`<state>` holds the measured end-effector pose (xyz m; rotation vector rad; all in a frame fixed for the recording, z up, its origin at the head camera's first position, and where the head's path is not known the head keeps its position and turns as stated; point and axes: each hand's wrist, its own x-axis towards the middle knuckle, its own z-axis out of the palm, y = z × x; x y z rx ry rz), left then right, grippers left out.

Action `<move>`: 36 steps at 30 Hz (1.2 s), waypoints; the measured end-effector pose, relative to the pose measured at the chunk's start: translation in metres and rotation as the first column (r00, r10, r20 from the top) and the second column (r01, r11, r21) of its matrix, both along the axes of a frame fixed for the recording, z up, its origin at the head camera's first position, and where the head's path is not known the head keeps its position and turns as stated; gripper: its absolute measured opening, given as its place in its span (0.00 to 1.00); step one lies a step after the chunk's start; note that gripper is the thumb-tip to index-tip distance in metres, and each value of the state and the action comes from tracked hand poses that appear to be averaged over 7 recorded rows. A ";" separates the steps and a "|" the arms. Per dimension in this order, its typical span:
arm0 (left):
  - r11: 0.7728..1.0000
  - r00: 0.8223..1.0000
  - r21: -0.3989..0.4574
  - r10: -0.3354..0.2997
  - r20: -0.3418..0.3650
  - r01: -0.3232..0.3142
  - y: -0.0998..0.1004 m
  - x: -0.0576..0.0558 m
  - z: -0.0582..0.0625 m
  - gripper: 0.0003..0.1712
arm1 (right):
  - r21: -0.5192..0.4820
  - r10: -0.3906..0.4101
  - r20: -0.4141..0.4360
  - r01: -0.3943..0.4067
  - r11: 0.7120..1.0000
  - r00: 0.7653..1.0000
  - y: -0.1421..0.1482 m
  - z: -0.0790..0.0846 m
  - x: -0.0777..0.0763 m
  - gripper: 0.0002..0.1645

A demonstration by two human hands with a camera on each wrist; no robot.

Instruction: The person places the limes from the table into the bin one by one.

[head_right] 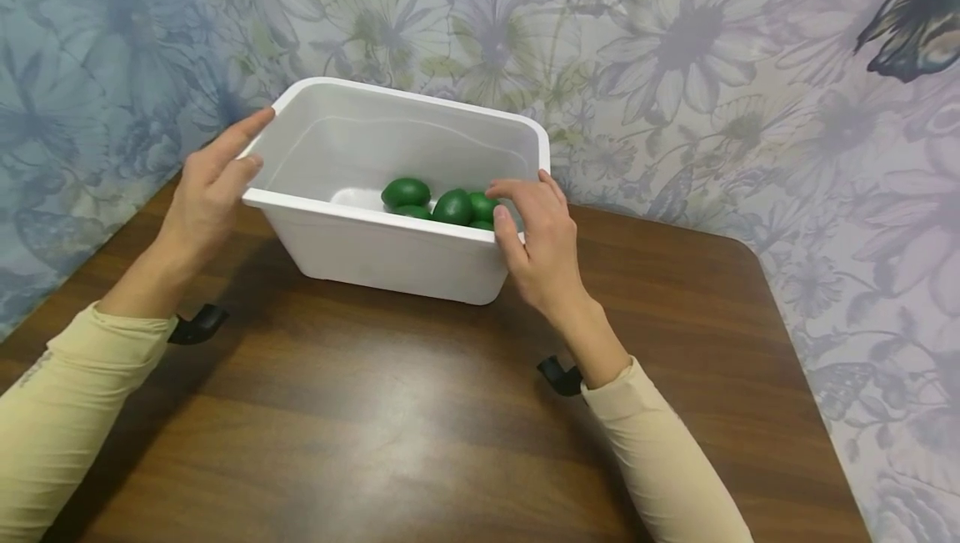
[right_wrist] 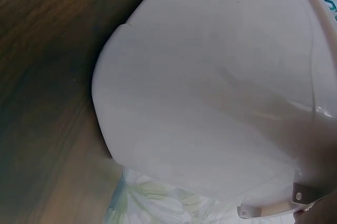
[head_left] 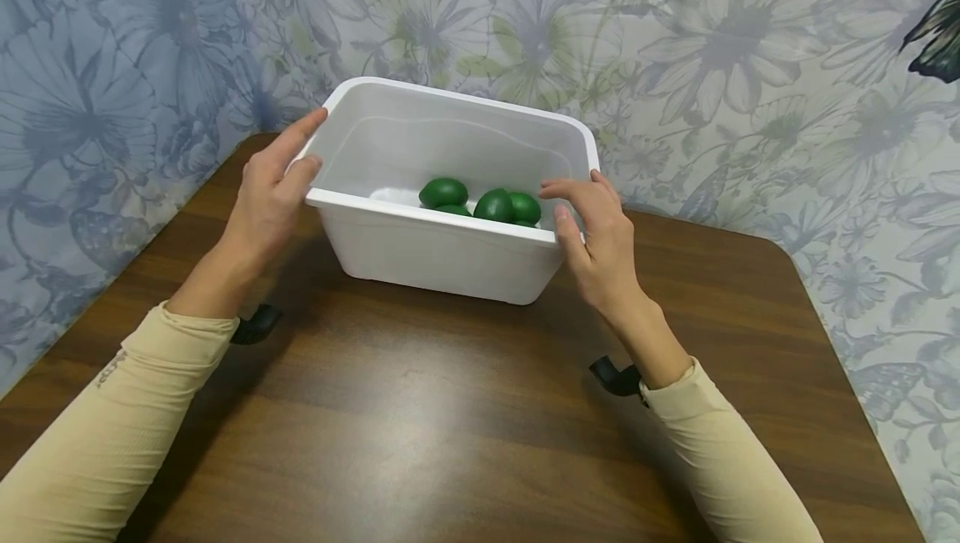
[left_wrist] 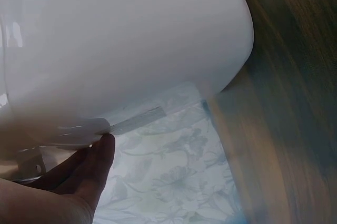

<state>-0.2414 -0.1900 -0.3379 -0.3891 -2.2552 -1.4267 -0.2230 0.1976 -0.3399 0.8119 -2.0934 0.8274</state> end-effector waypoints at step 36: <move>0.999 0.999 -0.020 -0.025 0.019 0.026 -0.004 -0.007 0.004 0.32 | -0.004 0.022 0.059 -0.022 1.000 0.998 -0.002 0.003 -0.005 0.31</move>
